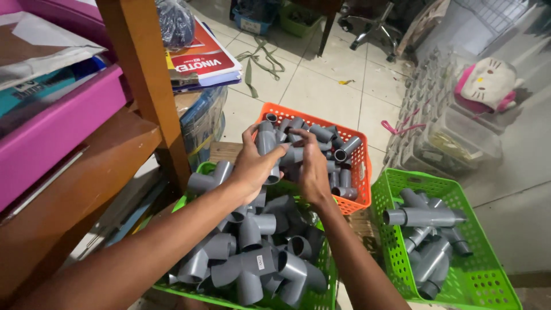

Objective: Sorting and organizing PVC T-junction pipe fittings into different baskets

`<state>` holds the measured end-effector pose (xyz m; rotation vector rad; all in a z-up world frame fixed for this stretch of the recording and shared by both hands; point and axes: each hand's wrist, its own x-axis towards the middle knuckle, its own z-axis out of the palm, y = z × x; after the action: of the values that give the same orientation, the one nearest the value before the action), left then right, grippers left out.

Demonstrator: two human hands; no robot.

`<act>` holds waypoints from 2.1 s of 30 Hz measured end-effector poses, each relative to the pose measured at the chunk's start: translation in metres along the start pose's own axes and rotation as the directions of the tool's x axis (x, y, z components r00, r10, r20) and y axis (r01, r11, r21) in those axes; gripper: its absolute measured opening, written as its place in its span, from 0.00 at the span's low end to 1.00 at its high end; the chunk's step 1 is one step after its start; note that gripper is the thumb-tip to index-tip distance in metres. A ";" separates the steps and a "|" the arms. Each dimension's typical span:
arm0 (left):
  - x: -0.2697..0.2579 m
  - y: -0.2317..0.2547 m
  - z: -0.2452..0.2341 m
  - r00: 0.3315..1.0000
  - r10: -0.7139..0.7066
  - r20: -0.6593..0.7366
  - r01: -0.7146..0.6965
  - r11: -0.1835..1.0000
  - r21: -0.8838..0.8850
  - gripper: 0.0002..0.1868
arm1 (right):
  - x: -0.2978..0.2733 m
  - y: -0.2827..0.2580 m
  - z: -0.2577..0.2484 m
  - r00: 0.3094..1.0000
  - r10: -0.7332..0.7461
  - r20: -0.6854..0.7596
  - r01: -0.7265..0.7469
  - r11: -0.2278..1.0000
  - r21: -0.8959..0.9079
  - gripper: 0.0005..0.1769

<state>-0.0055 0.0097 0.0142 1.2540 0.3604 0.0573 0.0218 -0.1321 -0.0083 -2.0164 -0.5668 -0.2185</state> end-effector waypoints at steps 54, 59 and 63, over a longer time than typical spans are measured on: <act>0.038 -0.029 -0.012 0.973 -0.083 -0.215 0.058 0.991 -0.117 0.27 | -0.089 -0.005 -0.020 0.901 -0.055 -0.431 0.162 0.963 0.215 0.11; 0.016 -0.007 -0.013 0.981 -0.135 -0.138 0.110 0.979 -0.174 0.28 | -0.104 -0.018 -0.018 0.978 -0.112 -0.175 0.163 0.935 0.315 0.12; 0.028 -0.026 -0.011 0.976 0.002 -0.216 -0.013 0.999 -0.051 0.29 | -0.103 -0.021 -0.010 0.986 -0.116 -0.117 0.143 0.956 0.258 0.11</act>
<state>0.0137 0.0185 -0.0202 1.2007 0.5389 0.2090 -0.0776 -0.1634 -0.0259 -1.7005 -0.6302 -0.3055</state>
